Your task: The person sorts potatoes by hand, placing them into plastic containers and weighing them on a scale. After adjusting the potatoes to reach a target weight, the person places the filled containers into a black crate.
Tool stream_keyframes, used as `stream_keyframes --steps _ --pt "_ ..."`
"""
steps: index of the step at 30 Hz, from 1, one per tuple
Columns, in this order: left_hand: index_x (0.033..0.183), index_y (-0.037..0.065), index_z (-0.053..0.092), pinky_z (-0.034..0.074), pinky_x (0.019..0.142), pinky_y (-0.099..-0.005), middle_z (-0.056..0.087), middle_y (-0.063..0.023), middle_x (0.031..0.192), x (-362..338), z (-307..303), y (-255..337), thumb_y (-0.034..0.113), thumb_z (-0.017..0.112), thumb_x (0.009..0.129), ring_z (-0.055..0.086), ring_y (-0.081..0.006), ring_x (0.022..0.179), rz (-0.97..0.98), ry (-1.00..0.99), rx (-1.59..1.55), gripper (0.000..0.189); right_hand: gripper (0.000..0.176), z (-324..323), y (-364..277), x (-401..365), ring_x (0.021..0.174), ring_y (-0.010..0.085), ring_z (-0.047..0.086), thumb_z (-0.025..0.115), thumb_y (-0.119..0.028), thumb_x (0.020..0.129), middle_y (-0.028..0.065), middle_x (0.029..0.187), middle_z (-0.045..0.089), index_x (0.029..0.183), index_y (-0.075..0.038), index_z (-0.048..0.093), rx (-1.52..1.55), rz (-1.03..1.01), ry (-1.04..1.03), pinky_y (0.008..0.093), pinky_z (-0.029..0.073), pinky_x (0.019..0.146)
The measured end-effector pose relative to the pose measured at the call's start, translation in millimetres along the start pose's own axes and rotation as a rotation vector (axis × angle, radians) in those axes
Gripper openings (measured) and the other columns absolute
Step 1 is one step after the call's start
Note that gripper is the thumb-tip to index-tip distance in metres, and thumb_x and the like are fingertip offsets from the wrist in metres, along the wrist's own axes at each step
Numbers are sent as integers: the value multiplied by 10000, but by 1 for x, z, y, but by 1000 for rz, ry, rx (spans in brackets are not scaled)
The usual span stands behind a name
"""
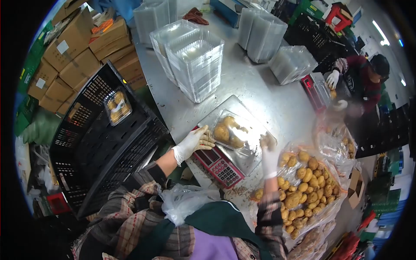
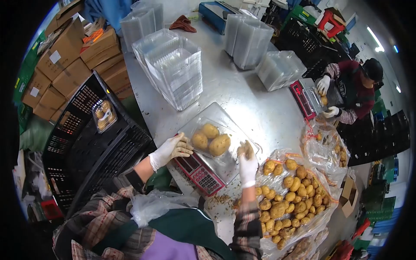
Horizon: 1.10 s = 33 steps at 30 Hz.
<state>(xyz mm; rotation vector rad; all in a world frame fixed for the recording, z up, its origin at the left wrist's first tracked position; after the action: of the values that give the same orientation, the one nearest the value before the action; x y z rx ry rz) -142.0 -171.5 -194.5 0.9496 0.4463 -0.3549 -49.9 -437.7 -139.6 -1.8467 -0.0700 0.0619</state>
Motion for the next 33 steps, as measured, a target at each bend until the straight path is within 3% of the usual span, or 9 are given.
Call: stream_keyframes --steps 1,4,5,9,14,17,23,26,33 --pt "1109 15 492 551 823 -367 620 -168 1013 1 -1 2 294 484 986 650 -260 925 -18 16 -36 305 556 -1 10 -11 1016 179 602 608 -172 920 159 1164 624 1374 65 390 -225 51 -106 282 470 917" --pt "1069 5 514 572 777 -346 629 -155 964 9 -2 1 200 558 952 663 -239 861 79 68 158 231 394 9 46 -40 755 147 621 621 -78 896 96 918 641 1231 90 499 41 276 -108 245 514 732" --pt "1025 -3 534 584 750 -332 633 -139 914 12 -5 -2 115 604 916 667 -221 806 57 107 99 175 325 12 65 -44 728 160 627 605 -56 897 106 901 638 1176 84 515 181 331 -116 255 525 703" --pt "987 -1 536 582 779 -387 631 -137 894 18 -11 -9 90 595 914 662 -226 779 20 102 63 131 159 25 68 -49 666 204 639 564 14 882 134 873 631 1029 55 524 497 511 -19 293 557 610" --pt "927 12 530 559 844 -451 625 -136 880 19 -11 -12 74 583 915 649 -230 798 -147 -60 -169 83 148 23 73 -42 673 229 658 518 49 860 127 839 616 1006 42 495 512 489 -30 299 577 595" --pt "901 21 528 544 874 -460 618 -128 877 6 3 -1 68 580 914 641 -223 803 -158 20 -197 72 139 21 70 -40 681 233 663 498 54 854 123 826 605 992 38 488 490 510 -45 299 583 595" --pt "900 5 546 573 799 -420 608 -113 810 27 -9 -15 18 576 894 650 -217 750 -94 -42 -88 33 118 23 74 -35 680 234 661 495 49 860 127 816 599 977 37 492 441 553 11 300 579 583" --pt "879 29 528 575 796 -395 623 -122 876 28 -10 -11 -5 594 873 659 -215 753 -98 -11 -22 75 60 23 79 -32 681 248 654 487 20 890 125 809 591 949 22 496 404 492 11 326 580 586" --pt "874 6 541 566 591 -274 661 -136 799 21 1 8 14 623 859 665 -190 607 -56 40 306 84 95 20 93 -29 689 221 660 514 49 874 125 809 614 964 22 500 423 474 24 307 575 591"
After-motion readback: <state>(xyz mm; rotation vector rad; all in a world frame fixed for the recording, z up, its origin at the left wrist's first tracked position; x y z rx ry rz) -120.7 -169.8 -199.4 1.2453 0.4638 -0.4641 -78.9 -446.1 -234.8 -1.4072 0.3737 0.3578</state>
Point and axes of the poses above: each hand's wrist, its own x-axis towards the middle knuckle, its own z-axis out of the palm, y = z × x, the point moved 6 cm from there along x, towards the middle knuckle
